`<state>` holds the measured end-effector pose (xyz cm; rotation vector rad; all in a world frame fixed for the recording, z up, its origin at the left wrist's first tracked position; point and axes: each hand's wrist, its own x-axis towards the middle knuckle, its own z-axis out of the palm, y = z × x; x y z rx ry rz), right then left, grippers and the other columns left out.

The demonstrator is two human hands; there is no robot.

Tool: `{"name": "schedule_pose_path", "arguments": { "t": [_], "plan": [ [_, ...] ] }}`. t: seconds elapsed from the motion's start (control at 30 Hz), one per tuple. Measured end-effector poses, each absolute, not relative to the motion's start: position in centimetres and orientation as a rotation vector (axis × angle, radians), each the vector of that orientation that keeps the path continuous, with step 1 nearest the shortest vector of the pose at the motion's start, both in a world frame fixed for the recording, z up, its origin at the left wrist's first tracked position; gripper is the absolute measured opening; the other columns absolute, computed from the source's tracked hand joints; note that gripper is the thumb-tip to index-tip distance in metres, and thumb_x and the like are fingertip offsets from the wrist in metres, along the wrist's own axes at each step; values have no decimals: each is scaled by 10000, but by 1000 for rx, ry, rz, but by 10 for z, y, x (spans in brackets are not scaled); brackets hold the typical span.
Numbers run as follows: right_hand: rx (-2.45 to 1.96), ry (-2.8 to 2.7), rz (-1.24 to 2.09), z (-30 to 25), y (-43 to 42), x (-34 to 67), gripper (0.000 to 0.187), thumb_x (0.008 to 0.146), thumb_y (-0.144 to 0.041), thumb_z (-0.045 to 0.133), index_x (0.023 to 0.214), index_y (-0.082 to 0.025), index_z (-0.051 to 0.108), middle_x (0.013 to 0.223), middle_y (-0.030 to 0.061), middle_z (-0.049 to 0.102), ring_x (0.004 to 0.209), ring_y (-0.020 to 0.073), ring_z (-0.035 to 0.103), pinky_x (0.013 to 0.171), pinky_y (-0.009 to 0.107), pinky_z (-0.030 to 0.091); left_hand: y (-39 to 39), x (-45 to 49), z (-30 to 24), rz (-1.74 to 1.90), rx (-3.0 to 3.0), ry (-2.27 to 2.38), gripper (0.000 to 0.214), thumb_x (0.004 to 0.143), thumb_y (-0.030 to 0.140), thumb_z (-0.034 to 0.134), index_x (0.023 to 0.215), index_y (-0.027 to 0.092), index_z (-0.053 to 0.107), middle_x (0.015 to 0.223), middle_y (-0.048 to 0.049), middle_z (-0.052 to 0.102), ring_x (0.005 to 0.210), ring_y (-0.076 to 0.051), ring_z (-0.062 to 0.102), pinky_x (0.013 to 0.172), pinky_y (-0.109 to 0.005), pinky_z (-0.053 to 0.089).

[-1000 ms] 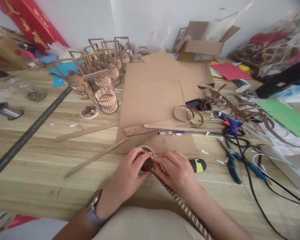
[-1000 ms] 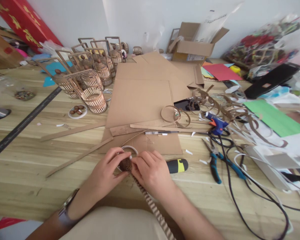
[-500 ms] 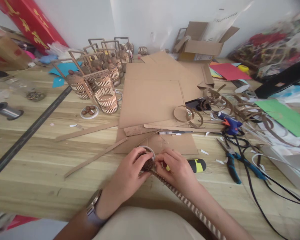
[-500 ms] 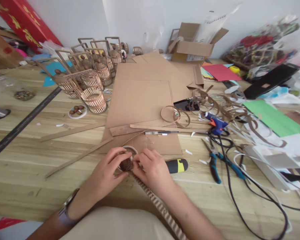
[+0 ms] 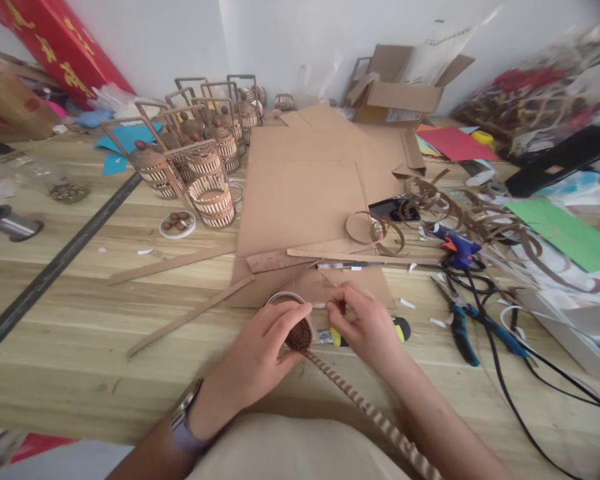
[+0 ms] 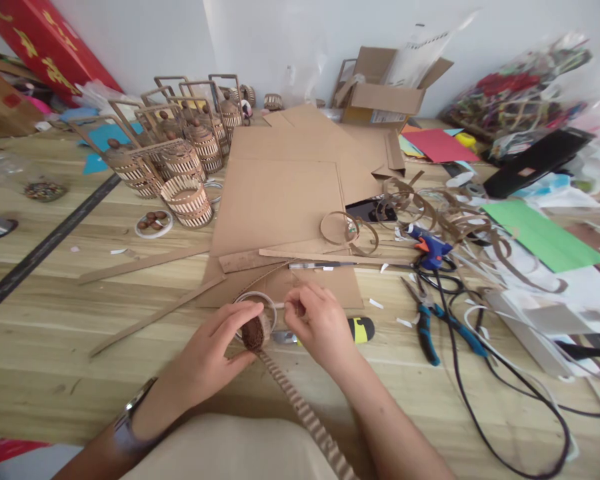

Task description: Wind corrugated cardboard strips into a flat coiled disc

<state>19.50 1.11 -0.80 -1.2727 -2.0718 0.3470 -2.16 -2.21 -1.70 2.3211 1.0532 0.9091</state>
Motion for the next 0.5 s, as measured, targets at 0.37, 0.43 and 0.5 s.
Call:
{"name": "schedule_pose_path", "arguments": {
  "t": [0.37,0.43,0.5],
  "plan": [
    [-1859,-1621,6,-12,40,263,161,779,-312,513,839,-215,627,708,46,634,668,223,602,644,332,463,-22,-22,-14,887,2298,1119,627,796,-24,627,1346,222,454,1277,-119,609,1205,-264,584,1055,-443,500],
    [-1863,-1592,-133,-14,42,273,166,748,-269,482,845,-213,604,786,73,637,782,252,608,733,376,478,-22,-23,-14,877,2295,1128,631,790,-24,632,1345,221,456,1279,-118,608,1205,-264,584,1054,-442,501],
    [-1894,-1535,-215,-16,44,282,126,727,-255,467,781,-218,574,779,81,629,810,267,588,772,413,470,-22,-23,-13,869,2289,1140,647,777,-31,639,1345,221,457,1284,-118,605,1209,-267,582,1056,-446,498]
  ]
}}
